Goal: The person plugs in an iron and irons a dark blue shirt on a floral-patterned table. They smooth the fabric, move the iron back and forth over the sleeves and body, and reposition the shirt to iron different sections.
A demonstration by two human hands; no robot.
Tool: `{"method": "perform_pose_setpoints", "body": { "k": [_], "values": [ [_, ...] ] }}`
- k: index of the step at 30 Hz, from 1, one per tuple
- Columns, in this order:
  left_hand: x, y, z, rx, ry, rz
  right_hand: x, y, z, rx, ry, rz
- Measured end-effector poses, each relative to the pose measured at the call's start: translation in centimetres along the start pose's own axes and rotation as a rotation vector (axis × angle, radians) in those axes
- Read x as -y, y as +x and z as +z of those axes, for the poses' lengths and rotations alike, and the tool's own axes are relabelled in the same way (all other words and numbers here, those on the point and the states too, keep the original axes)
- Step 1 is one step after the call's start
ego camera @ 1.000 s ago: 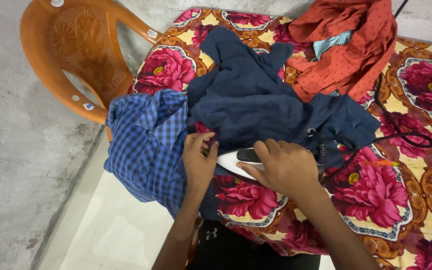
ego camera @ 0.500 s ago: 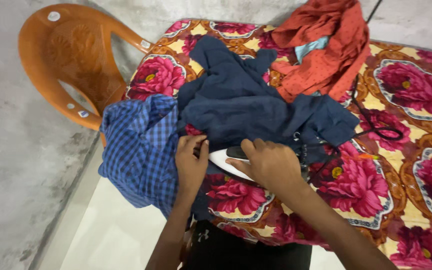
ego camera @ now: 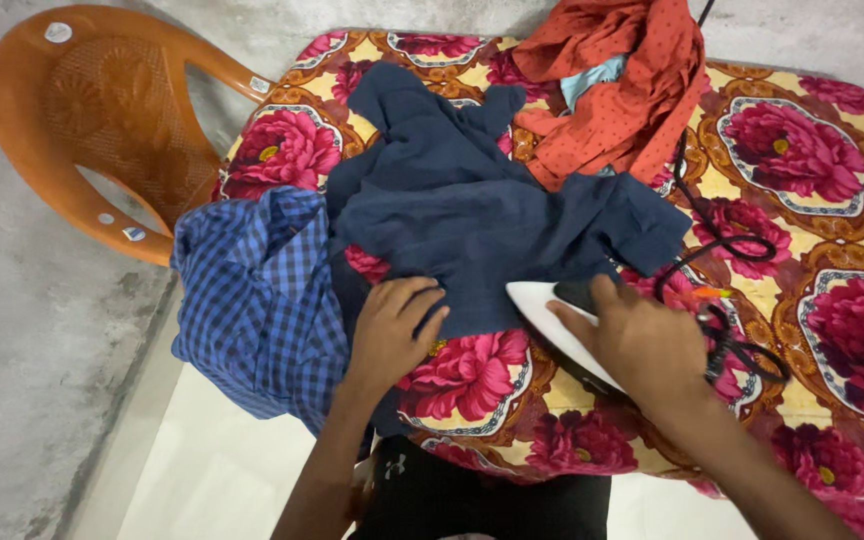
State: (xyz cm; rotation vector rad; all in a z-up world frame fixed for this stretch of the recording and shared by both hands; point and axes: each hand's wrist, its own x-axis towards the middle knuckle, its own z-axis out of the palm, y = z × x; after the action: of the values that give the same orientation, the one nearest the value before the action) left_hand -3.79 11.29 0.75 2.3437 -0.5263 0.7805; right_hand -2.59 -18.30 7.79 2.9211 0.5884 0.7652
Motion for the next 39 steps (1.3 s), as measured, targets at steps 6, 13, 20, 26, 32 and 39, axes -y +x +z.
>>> {"method": "perform_pose_setpoints", "body": {
  "k": [6, 13, 20, 26, 32, 39],
  "values": [
    [0.2, 0.0, 0.6, 0.058, 0.058, -0.036, -2.5, -2.0, 0.3, -0.033, -0.100, 0.112],
    [0.4, -0.2, 0.6, -0.046, 0.101, -0.065, -3.6, -2.8, -0.1, 0.061, -0.212, 0.152],
    [0.8, -0.4, 0.5, -0.312, 0.173, -0.288, -3.2, -1.9, -0.7, 0.021, -0.127, -0.052],
    [1.4, -0.6, 0.3, -0.314, 0.095, -0.367, -0.2, 0.8, -1.3, -0.004, -0.052, -0.172],
    [1.8, -0.7, 0.4, -0.370, -0.100, -0.501, 3.9, 3.4, -1.0, -0.057, 0.053, -0.318],
    [2.2, -0.4, 0.2, -0.421, -0.147, -0.507, 8.6, 5.8, -0.4, -0.066, 0.169, -0.384]
  ]
}}
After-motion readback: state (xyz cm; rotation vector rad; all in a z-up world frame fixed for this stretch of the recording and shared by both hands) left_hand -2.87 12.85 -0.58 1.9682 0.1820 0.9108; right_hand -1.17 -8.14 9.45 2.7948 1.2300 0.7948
